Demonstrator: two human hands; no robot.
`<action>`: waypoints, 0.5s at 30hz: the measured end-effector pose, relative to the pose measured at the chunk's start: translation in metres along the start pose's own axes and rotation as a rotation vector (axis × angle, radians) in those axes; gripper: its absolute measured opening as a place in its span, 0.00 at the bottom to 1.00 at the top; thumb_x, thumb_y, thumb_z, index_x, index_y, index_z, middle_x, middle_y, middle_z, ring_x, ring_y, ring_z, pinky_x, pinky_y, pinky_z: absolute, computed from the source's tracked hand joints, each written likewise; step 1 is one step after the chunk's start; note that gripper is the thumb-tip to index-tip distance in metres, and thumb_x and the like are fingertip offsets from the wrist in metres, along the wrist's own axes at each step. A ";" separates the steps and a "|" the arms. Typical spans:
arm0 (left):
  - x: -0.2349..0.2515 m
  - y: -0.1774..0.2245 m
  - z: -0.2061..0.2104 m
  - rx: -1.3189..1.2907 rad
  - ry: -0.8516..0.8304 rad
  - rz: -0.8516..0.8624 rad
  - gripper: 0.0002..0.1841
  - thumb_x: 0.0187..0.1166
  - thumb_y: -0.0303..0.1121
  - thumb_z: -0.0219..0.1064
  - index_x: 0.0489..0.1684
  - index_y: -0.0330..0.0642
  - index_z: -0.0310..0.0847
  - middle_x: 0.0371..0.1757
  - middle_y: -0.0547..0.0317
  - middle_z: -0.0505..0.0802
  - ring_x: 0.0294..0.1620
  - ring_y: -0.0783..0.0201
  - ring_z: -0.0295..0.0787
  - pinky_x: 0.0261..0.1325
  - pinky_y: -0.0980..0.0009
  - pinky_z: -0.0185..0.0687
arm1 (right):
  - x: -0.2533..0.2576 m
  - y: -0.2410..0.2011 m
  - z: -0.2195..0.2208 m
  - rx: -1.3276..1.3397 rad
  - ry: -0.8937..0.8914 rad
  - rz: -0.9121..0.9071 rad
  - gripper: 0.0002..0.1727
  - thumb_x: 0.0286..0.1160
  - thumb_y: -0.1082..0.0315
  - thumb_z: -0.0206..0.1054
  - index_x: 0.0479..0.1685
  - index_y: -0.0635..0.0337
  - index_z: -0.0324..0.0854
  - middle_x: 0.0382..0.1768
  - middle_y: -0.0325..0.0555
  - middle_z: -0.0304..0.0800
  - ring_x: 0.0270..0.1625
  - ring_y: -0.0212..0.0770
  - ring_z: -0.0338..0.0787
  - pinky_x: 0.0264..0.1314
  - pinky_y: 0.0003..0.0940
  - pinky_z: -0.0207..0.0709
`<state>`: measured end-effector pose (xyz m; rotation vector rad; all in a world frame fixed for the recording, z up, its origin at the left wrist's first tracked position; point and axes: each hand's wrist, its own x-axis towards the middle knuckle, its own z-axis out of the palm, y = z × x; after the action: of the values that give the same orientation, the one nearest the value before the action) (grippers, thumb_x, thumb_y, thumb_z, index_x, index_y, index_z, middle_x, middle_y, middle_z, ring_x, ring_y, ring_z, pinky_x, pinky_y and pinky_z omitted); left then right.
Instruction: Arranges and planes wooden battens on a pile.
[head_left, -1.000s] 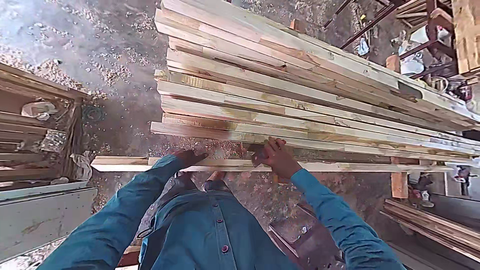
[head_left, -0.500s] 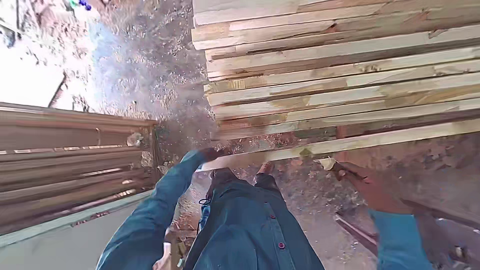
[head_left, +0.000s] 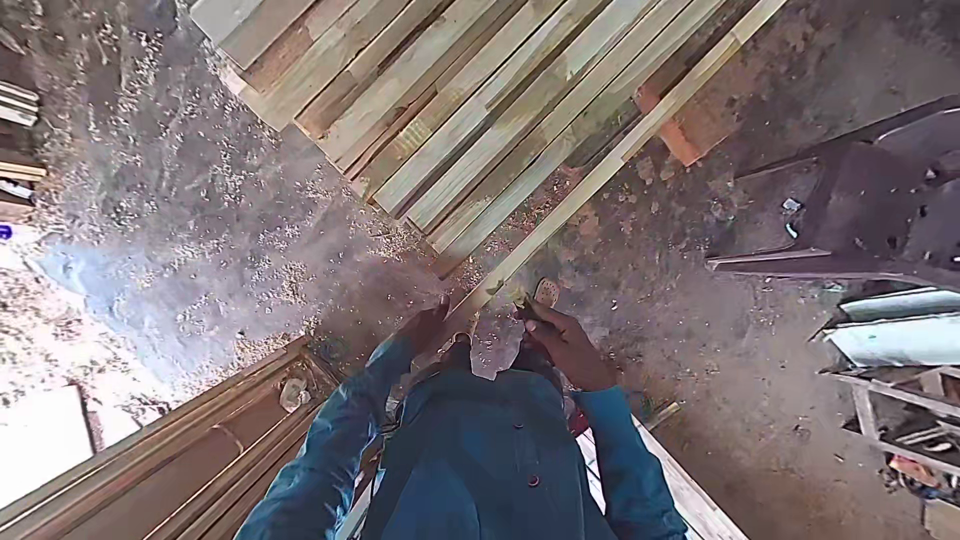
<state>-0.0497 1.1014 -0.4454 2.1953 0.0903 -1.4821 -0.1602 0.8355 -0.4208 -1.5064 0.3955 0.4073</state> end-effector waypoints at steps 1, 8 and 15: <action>-0.003 -0.004 0.007 0.067 0.012 0.066 0.42 0.93 0.60 0.26 0.79 0.31 0.71 0.70 0.28 0.84 0.72 0.35 0.83 0.75 0.34 0.73 | -0.001 0.006 0.010 -0.079 0.037 -0.034 0.24 0.86 0.64 0.63 0.79 0.57 0.78 0.61 0.48 0.91 0.51 0.39 0.93 0.56 0.37 0.90; 0.019 -0.048 0.008 -0.519 -0.246 -0.002 0.45 0.91 0.63 0.19 0.72 0.36 0.75 0.46 0.47 0.93 0.38 0.56 0.93 0.42 0.61 0.89 | 0.018 0.025 0.060 -0.721 0.337 -0.198 0.34 0.80 0.73 0.66 0.87 0.37 0.72 0.69 0.66 0.80 0.58 0.62 0.89 0.57 0.56 0.86; 0.015 -0.047 0.029 -0.335 0.050 -0.059 0.37 0.95 0.59 0.32 0.54 0.36 0.83 0.38 0.48 0.91 0.33 0.55 0.88 0.39 0.54 0.86 | -0.014 0.038 0.101 -0.809 0.433 0.051 0.34 0.81 0.72 0.60 0.89 0.44 0.68 0.71 0.77 0.72 0.67 0.70 0.83 0.66 0.54 0.83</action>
<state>-0.0833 1.1266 -0.4842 1.9716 0.3946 -1.3326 -0.1908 0.9371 -0.4444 -2.3932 0.6561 0.2861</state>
